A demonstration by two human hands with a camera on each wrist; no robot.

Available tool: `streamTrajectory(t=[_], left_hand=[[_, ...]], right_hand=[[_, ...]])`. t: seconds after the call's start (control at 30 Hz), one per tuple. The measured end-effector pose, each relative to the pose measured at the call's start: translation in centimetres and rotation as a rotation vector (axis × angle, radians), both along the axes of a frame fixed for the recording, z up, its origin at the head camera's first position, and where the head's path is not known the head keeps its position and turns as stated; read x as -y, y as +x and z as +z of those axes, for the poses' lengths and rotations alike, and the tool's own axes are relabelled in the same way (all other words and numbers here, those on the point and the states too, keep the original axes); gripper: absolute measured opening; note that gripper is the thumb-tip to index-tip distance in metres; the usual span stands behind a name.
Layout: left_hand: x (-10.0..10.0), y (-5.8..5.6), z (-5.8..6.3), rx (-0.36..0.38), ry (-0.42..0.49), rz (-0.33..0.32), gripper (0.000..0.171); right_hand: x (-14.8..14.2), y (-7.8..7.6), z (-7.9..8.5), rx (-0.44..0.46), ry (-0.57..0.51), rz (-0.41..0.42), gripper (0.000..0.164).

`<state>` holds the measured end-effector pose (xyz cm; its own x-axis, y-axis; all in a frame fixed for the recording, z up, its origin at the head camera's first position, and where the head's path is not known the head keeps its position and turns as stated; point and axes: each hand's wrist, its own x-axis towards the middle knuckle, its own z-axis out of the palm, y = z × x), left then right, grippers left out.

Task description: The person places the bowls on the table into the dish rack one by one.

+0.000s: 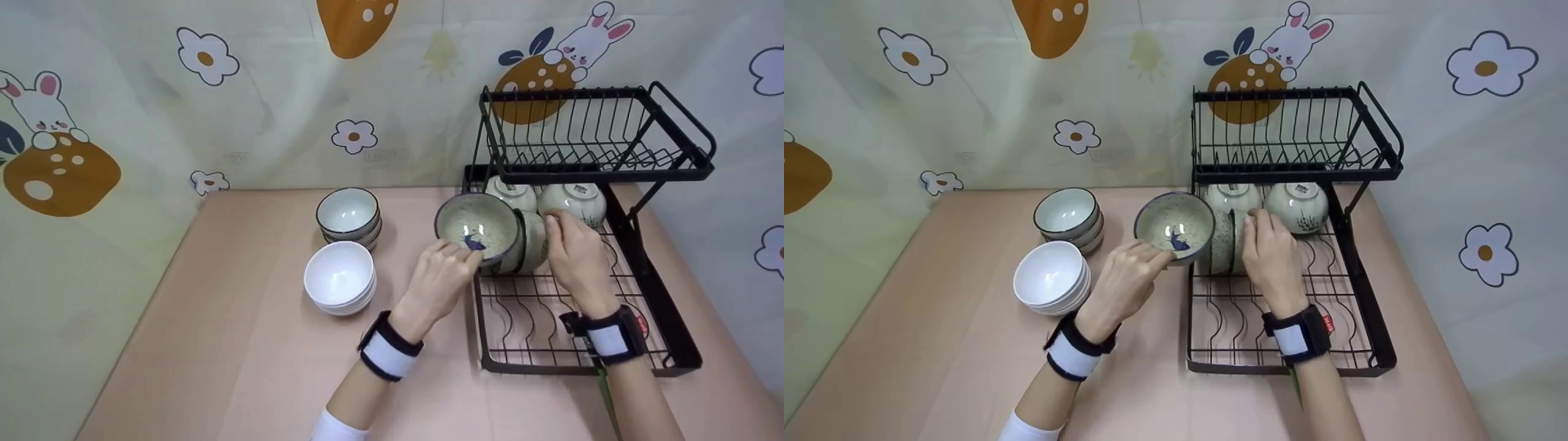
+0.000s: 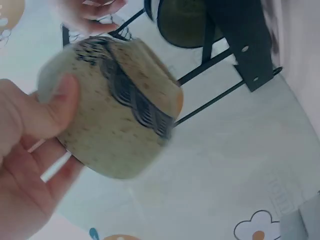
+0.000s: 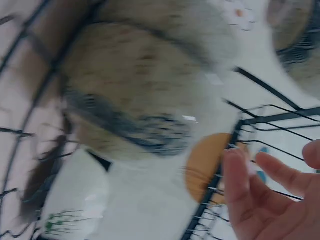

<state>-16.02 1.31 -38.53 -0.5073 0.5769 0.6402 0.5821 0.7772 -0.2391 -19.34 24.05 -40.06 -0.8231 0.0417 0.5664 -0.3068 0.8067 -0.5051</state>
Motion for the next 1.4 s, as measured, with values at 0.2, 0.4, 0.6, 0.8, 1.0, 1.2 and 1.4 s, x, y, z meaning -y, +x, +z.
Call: streamTrajectory(t=[0.2,0.4,0.6,0.8,1.0,1.2,1.4], left_hand=[[-0.8,-0.3,-0.5,-0.077,-0.034,-0.153,0.010],[-1.5,-0.4,-0.9,-0.158,-0.036,-0.272,0.007],[-2.1,-0.2,-1.2,-0.188,-0.024,-0.342,0.007],[-2.5,-0.1,-1.5,-0.153,-0.047,-0.354,0.008],[-2.8,0.2,-1.4,-0.109,-0.084,-0.344,0.024],[-2.5,0.2,-1.1,-0.145,-0.056,-0.323,0.040],[-2.3,0.1,-1.5,0.034,-0.138,-0.295,0.030]], right_hand=[[-0.5,2.2,3.1,0.425,-0.212,0.146,0.054],[-1.0,3.2,4.5,0.726,-0.304,0.251,0.067],[-1.1,2.7,4.2,0.839,-0.560,0.405,0.066],[-1.3,2.6,4.0,0.830,-0.624,0.415,0.066],[-1.8,2.6,4.1,0.761,-0.571,0.406,0.063],[-4.2,2.7,4.5,0.686,-0.464,0.311,0.056],[-6.9,2.8,4.9,0.624,-0.396,0.125,0.054]])
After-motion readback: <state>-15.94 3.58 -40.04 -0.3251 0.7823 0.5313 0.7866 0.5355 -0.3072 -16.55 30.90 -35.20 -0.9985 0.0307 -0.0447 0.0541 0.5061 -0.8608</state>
